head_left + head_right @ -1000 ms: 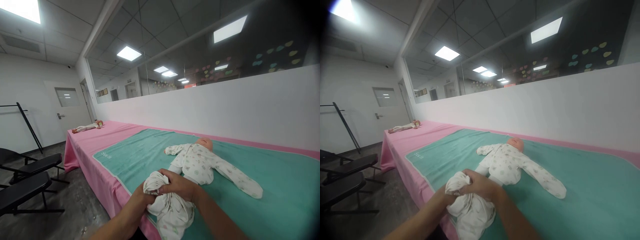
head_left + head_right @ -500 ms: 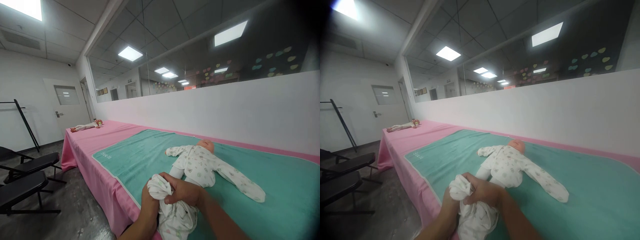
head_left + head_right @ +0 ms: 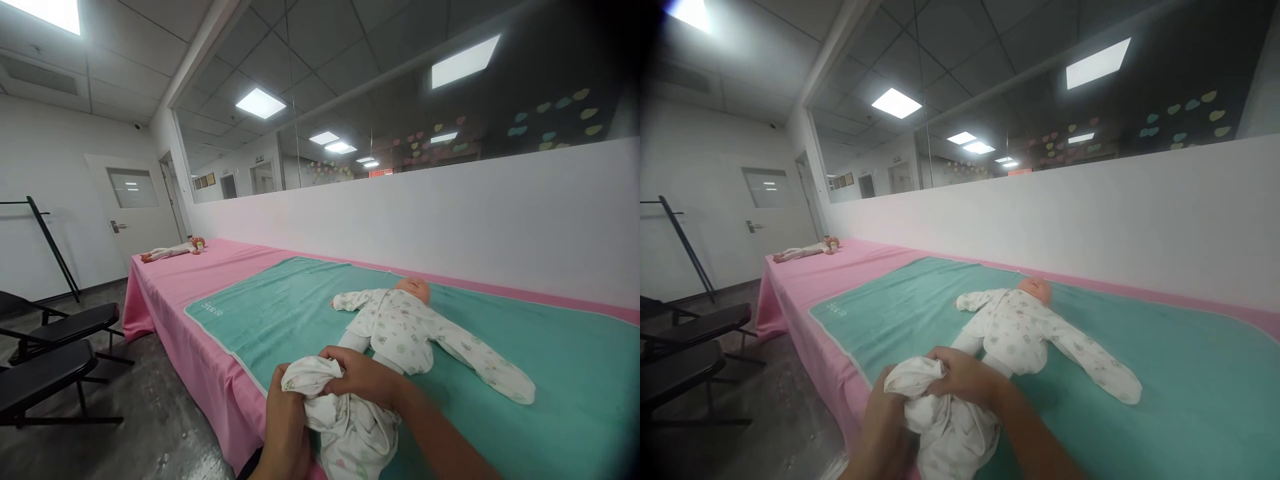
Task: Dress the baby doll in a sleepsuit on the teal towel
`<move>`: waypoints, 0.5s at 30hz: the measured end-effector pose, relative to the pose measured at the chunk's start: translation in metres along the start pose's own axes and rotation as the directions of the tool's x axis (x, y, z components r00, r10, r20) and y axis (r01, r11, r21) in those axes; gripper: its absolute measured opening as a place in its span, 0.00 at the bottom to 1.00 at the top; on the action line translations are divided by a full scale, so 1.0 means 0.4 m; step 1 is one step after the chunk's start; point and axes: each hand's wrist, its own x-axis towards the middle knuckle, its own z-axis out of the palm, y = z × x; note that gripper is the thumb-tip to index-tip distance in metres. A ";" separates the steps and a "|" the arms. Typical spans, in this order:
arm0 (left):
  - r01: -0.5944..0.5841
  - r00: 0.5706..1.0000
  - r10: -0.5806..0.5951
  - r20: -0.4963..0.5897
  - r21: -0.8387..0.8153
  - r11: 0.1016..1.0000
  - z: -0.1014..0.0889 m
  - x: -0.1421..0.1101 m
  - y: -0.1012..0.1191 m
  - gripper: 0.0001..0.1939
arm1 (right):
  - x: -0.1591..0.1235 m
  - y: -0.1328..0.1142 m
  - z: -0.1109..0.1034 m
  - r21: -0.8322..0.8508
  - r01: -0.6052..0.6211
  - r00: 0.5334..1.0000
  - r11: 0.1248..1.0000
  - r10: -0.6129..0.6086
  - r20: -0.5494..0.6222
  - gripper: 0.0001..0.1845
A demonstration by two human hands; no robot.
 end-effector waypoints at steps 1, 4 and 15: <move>0.008 1.000 -0.008 -0.015 -0.003 1.000 -0.003 -0.005 -0.002 0.13 | 0.000 0.000 -0.003 -0.029 0.002 1.000 1.000 -0.003 -0.006 0.16; 0.063 0.998 -0.063 0.005 -0.055 0.997 -0.012 -0.001 -0.019 0.15 | -0.001 0.000 -0.012 -0.062 0.005 1.000 0.998 -0.005 -0.005 0.15; 0.445 0.750 -0.304 0.588 -0.108 0.889 0.013 0.087 -0.025 0.14 | -0.017 0.009 -0.037 0.347 0.027 0.999 0.938 -0.038 0.025 0.26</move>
